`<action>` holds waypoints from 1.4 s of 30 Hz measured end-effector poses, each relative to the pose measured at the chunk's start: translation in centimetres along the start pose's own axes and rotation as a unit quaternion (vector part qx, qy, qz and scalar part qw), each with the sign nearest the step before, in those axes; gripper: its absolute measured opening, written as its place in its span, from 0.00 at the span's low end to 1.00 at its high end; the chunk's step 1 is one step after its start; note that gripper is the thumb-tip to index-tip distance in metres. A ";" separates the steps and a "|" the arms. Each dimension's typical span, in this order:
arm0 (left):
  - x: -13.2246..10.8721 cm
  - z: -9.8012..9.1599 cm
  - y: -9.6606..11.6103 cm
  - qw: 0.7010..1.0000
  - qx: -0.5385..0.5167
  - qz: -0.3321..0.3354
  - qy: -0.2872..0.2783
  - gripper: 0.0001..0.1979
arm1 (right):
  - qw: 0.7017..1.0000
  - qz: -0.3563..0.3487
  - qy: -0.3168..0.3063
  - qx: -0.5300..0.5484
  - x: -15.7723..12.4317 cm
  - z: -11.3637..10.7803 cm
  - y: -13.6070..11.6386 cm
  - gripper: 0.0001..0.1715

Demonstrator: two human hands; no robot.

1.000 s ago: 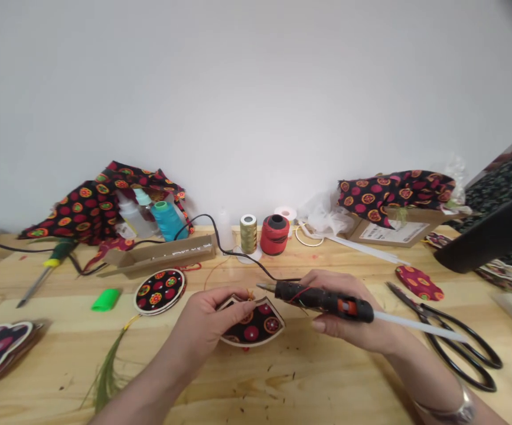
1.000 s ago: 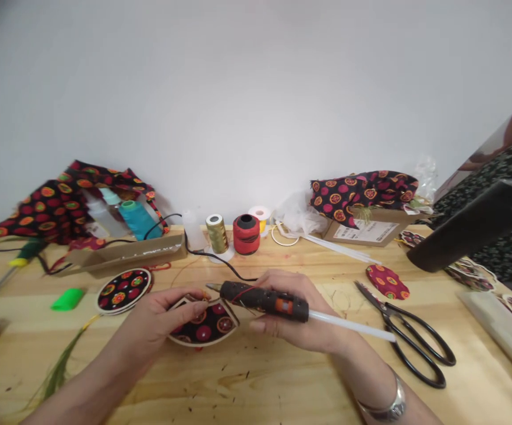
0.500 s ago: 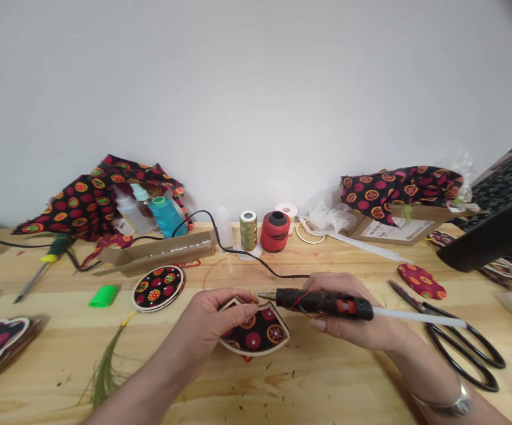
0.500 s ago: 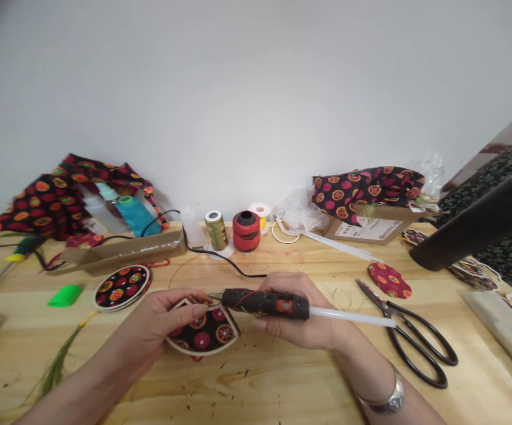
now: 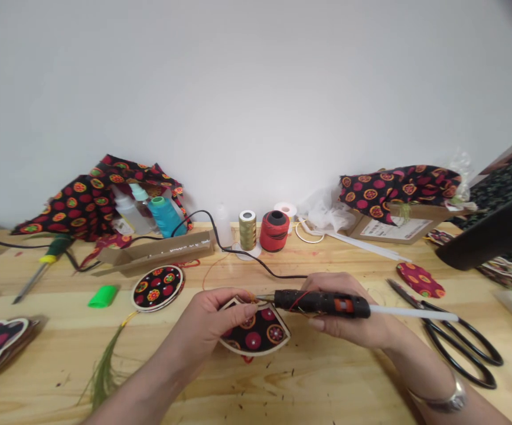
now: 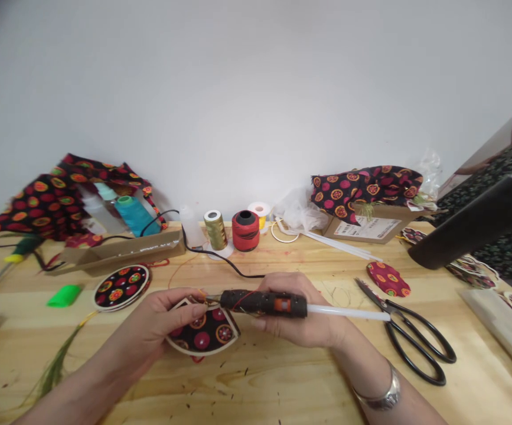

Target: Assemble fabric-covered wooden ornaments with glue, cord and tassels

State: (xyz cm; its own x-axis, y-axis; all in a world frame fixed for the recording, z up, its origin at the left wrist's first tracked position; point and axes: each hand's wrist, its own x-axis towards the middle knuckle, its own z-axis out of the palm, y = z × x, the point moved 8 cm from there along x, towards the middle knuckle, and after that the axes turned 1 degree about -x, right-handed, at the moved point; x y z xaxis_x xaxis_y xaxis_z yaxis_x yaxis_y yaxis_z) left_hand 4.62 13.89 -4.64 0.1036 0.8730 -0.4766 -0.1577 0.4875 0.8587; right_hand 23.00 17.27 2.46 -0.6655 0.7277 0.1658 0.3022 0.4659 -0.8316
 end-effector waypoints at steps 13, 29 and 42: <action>-0.4 0.3 0.4 1.000 0.000 -0.004 0.007 0.17 | 1.000 0.008 -0.008 -0.013 0.1 0.3 0.3 0.15; -0.1 0.3 0.2 1.000 0.010 -0.007 -0.012 0.17 | 1.000 0.000 -0.001 -0.009 0.1 0.3 0.4 0.15; -0.4 0.2 0.3 1.000 -0.004 -0.002 0.002 0.15 | 1.000 0.003 0.002 0.007 0.1 0.1 0.6 0.14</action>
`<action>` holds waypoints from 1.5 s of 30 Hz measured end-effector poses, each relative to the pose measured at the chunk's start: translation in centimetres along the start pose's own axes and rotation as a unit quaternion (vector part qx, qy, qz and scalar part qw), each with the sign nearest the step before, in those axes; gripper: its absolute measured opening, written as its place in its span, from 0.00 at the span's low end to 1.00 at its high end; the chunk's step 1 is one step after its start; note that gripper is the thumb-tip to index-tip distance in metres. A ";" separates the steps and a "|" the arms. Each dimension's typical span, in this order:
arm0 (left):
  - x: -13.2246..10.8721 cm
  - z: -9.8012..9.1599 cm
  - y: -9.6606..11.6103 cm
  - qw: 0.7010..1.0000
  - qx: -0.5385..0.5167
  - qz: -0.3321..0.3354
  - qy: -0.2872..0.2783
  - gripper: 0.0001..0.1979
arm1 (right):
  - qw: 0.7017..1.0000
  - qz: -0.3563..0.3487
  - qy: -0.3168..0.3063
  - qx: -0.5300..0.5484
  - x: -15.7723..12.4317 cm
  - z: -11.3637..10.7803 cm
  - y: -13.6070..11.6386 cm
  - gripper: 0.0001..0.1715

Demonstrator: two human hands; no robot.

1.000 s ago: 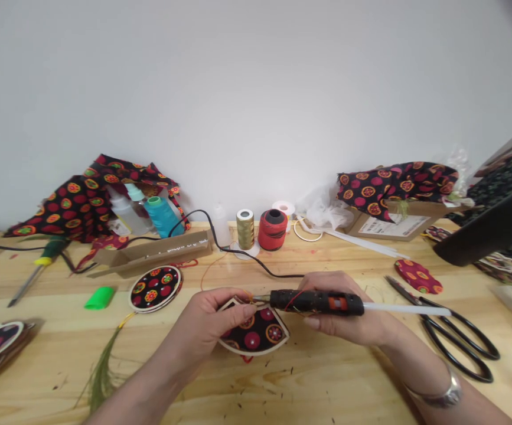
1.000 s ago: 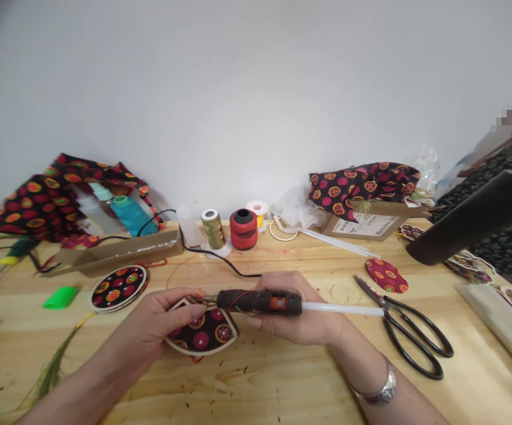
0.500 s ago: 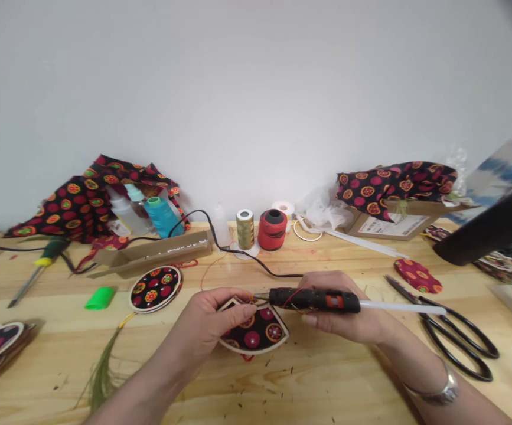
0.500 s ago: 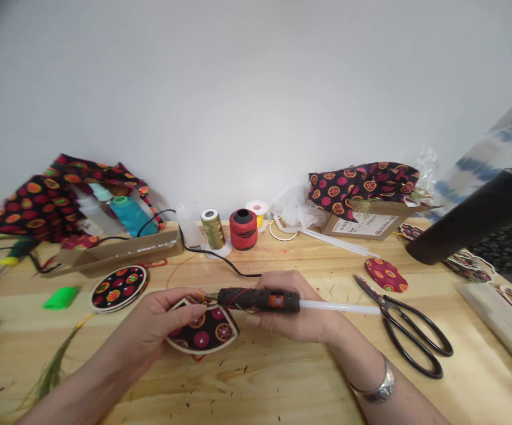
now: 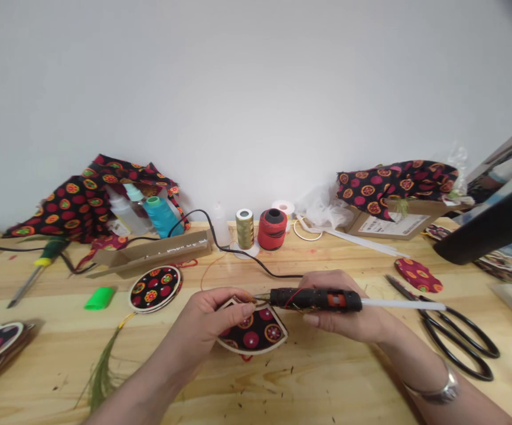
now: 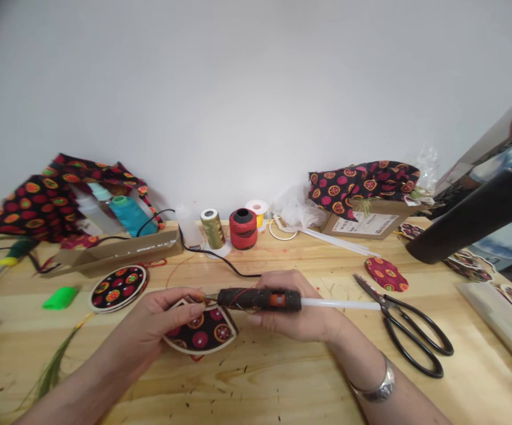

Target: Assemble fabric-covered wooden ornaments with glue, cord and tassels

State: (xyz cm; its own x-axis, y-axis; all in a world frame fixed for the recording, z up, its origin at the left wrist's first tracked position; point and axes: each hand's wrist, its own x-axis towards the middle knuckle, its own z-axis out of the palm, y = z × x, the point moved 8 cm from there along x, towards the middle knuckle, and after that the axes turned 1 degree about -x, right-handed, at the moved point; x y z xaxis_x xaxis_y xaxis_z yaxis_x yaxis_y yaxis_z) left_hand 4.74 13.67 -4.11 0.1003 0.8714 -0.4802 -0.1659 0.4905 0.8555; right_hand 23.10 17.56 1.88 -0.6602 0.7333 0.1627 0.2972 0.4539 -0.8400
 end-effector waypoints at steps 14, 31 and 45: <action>0.1 0.2 0.0 1.000 0.011 -0.004 -0.010 0.16 | 0.999 -0.030 0.011 0.015 0.1 -0.2 0.0 0.11; -0.5 1.8 -0.9 0.992 0.099 -0.009 -0.079 0.08 | 0.980 -0.048 0.031 0.189 0.8 2.5 -1.1 0.17; -1.1 3.2 -2.5 0.980 0.116 -0.040 -0.156 0.12 | 0.975 -0.048 -0.012 0.218 0.8 4.0 -1.3 0.12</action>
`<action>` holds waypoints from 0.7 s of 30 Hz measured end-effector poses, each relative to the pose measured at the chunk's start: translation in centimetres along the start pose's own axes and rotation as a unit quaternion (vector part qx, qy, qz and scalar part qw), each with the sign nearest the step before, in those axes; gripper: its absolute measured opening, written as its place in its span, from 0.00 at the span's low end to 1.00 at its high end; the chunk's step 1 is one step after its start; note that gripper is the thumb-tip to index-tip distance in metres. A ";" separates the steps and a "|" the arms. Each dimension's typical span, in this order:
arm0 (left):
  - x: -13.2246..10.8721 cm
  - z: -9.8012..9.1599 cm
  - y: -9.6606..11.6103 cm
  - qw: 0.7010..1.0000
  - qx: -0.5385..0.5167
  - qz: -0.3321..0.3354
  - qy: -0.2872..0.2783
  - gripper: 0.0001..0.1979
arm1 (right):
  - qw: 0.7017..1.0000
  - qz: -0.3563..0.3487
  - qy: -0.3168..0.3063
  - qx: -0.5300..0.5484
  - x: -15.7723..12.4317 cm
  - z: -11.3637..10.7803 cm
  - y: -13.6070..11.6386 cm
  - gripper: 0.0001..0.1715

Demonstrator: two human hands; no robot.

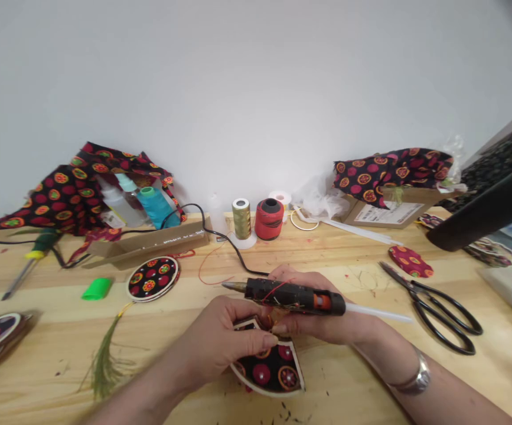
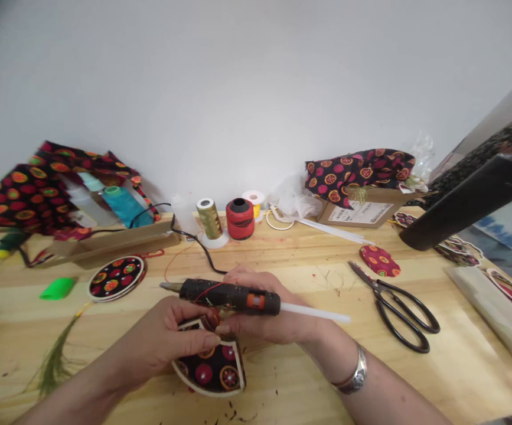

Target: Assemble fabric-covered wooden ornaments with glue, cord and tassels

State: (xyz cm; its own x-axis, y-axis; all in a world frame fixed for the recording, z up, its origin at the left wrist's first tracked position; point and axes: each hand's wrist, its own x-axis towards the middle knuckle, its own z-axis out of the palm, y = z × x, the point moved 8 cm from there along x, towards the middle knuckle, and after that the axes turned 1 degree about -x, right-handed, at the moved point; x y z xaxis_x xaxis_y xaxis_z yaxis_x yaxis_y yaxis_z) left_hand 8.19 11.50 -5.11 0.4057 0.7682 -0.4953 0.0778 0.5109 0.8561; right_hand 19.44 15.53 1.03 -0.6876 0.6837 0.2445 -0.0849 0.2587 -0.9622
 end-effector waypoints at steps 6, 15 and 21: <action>-0.1 0.1 0.1 1.000 0.008 0.000 -0.003 0.10 | 1.000 0.021 0.004 -0.002 0.0 0.1 0.2 0.09; 0.0 0.3 -0.1 1.000 0.015 -0.002 -0.009 0.10 | 0.999 0.036 0.008 0.016 0.1 0.1 0.1 0.08; -0.2 0.3 0.1 1.000 0.019 0.003 -0.006 0.10 | 0.999 0.032 0.012 0.015 0.1 0.1 0.2 0.08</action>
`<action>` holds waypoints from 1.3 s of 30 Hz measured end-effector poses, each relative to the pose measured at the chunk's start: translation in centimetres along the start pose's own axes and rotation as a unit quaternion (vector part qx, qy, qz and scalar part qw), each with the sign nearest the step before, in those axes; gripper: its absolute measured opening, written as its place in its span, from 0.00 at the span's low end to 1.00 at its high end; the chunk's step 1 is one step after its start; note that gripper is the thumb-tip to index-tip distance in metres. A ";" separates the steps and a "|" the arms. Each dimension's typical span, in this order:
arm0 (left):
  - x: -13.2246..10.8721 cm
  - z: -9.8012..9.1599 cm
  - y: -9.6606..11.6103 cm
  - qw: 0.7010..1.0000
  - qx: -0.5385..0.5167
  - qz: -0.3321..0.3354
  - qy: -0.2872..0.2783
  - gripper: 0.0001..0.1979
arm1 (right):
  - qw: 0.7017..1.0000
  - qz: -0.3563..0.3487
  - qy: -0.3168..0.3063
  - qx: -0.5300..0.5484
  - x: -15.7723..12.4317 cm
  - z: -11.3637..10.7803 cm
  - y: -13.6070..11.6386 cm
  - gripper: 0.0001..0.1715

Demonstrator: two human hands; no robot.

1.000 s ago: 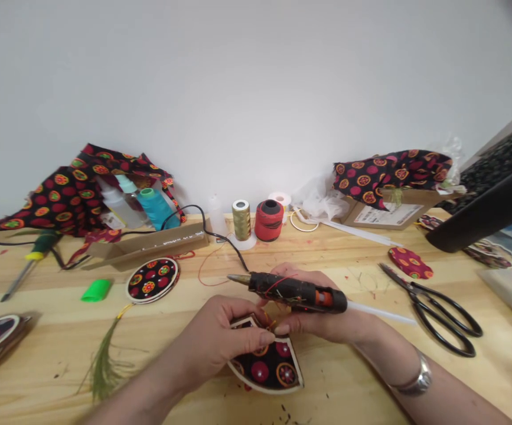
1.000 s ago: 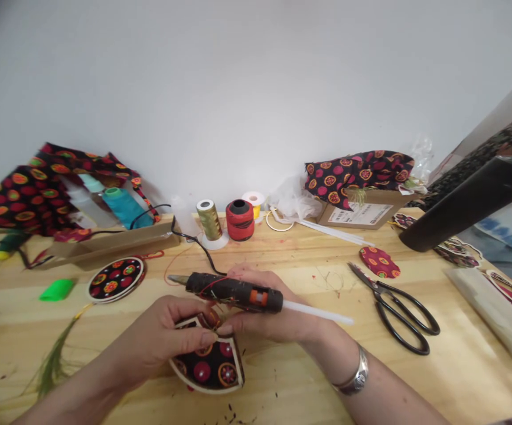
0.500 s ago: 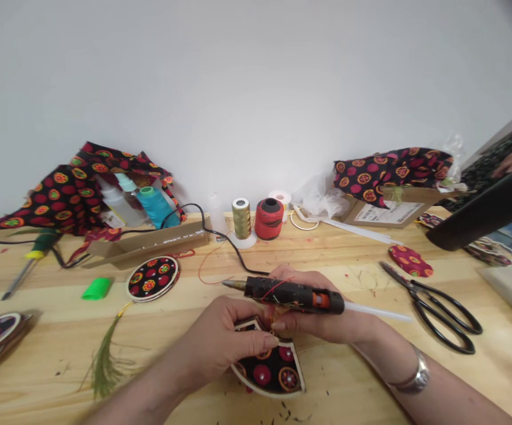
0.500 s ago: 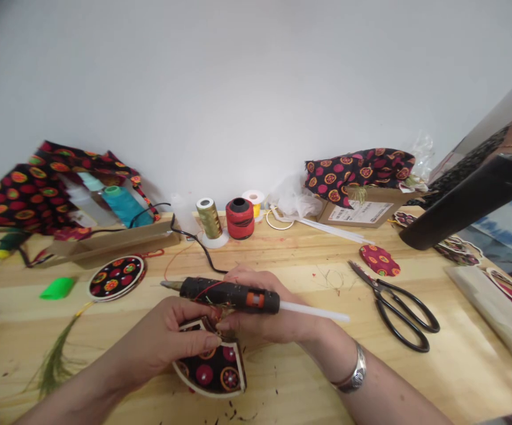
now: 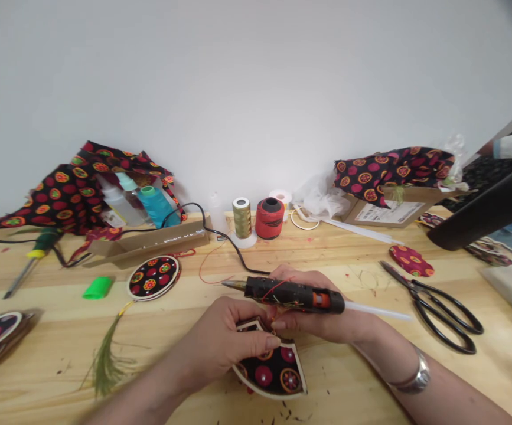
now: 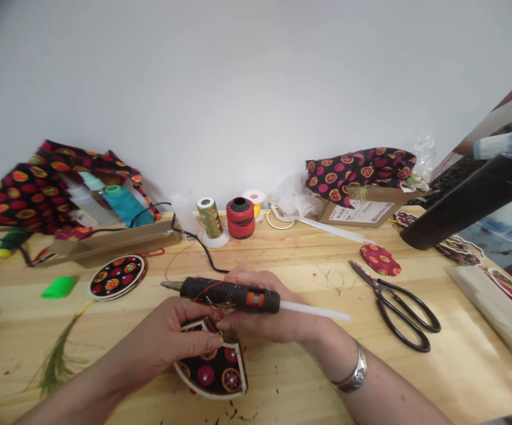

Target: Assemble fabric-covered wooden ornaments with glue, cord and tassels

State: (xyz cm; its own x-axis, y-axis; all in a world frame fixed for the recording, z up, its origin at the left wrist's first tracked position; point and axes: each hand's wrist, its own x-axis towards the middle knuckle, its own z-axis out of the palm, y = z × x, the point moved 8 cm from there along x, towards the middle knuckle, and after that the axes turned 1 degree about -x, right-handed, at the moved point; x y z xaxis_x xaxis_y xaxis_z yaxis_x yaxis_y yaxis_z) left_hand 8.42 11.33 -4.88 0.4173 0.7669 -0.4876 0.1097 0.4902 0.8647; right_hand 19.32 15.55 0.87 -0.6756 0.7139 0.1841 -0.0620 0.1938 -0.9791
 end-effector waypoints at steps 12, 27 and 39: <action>0.1 -0.2 -0.4 1.000 -0.006 -0.006 0.008 0.11 | 1.000 -0.003 0.003 -0.008 0.0 -0.1 -0.1 0.05; 0.4 -1.2 -0.5 0.998 -0.029 -0.004 0.061 0.17 | 0.998 0.005 0.032 -0.044 -0.1 -0.7 0.0 0.05; 0.1 -0.9 -0.1 0.997 -0.053 -0.016 0.059 0.15 | 0.996 -0.040 0.034 -0.074 -0.3 -0.3 -0.4 0.07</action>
State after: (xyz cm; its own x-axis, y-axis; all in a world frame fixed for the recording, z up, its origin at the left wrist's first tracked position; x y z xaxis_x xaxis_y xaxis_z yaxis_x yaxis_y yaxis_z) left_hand 7.63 11.74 -5.12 0.3054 0.7899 -0.5318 0.0224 0.5523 0.8333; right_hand 19.74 15.45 1.22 -0.6214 0.7348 0.2720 -0.0019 0.3457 -0.9383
